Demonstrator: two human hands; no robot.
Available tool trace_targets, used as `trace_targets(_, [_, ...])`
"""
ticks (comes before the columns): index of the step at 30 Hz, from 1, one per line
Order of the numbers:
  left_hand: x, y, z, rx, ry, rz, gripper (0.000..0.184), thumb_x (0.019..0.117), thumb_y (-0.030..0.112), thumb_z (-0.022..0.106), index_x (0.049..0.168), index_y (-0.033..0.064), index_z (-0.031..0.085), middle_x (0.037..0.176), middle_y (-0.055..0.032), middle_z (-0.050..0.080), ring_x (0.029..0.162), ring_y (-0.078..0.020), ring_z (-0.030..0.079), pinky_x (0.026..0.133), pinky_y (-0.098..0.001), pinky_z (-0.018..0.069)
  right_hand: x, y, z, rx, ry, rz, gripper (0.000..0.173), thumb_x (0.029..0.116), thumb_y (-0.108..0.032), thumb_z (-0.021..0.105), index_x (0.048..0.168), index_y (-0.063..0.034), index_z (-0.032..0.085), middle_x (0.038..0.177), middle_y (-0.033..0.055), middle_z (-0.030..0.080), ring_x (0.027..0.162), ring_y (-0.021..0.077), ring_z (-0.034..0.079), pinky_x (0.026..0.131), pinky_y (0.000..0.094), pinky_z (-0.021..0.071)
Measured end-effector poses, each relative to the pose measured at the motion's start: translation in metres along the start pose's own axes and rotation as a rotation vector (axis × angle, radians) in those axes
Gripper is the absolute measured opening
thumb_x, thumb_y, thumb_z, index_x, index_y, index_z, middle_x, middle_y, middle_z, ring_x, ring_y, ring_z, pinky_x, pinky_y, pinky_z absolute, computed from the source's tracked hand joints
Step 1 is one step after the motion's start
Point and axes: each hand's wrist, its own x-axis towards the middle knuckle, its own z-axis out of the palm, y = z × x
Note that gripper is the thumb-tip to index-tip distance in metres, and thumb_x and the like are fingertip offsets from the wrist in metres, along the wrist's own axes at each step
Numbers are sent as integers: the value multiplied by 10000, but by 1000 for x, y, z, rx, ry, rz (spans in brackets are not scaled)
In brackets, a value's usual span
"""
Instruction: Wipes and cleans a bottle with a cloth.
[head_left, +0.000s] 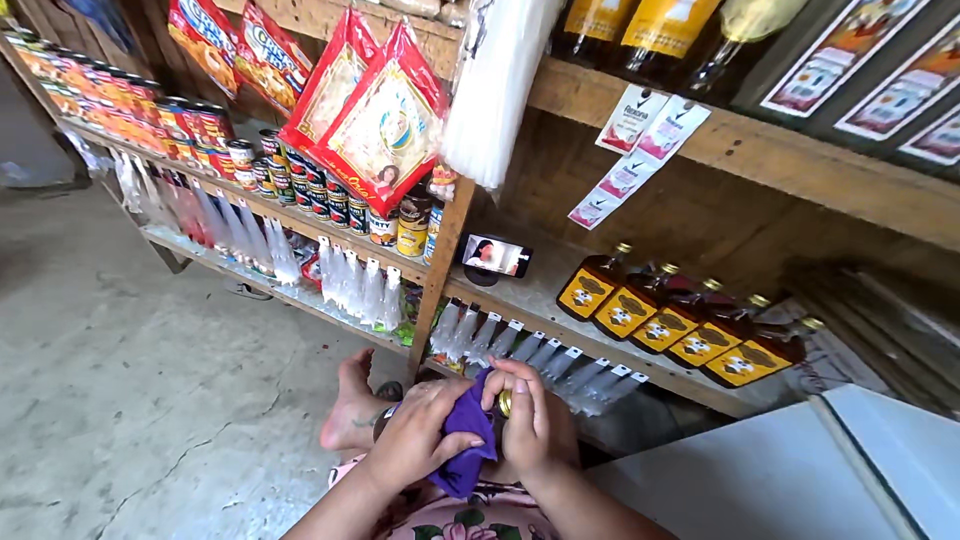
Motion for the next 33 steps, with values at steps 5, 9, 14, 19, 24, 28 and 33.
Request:
trace_targets(5, [7,-7,-1,-46,-46,3,656,1014,628,436,1297,67,624,1194,-101,704,1142,-205,661,1021,-464,507,2,4,1,4,32,22,359,1117,-234,240,1140,-114,578,729,-37,604,830,68,654,1178,422,385])
trace_targets(9, [9,-10,1,-66,-48,-3,663,1021,635,403,1283,70,632,1179,-105,703,1137,-213,658,1015,-467,505,2,6,1,8,56,29,357,1113,-222,236,1129,-119,577,719,-36,603,829,79,664,1187,456,383])
trace_targets(14, [10,-12,1,-105,-67,0,644,1032,617,395,1284,76,637,1194,-101,702,1148,-207,654,1011,-475,504,0,5,-1,0,65,43,362,1112,-213,231,1106,-116,580,738,-24,613,854,89,669,1189,460,380])
trace_targets(19, [12,-13,1,-153,-74,-14,613,1045,590,391,1266,83,654,1194,-96,705,1154,-196,650,1026,-473,495,-3,8,-2,8,85,35,360,1113,-219,240,1128,-121,586,732,-33,611,827,84,664,1178,465,391])
trace_targets(24, [14,-14,2,-172,-80,-18,612,1049,585,380,1249,78,658,1184,-99,705,1150,-195,651,1023,-467,497,-4,9,-2,16,109,33,364,1108,-207,233,1106,-130,589,732,-30,614,830,92,671,1181,471,390])
trace_targets(28, [15,-16,4,-180,-81,-21,593,1062,551,376,1231,62,666,1173,-110,709,1141,-202,657,1023,-468,498,-6,11,-2,13,128,32,352,1107,-208,241,1142,-132,582,725,-38,605,823,80,662,1180,451,382])
trace_targets(33, [17,-15,5,-190,-80,-36,578,1070,530,374,1203,52,672,1147,-112,711,1129,-203,659,1023,-460,498,-7,12,-3,0,142,20,356,1106,-210,241,1144,-134,587,721,-39,599,820,78,657,1175,442,383])
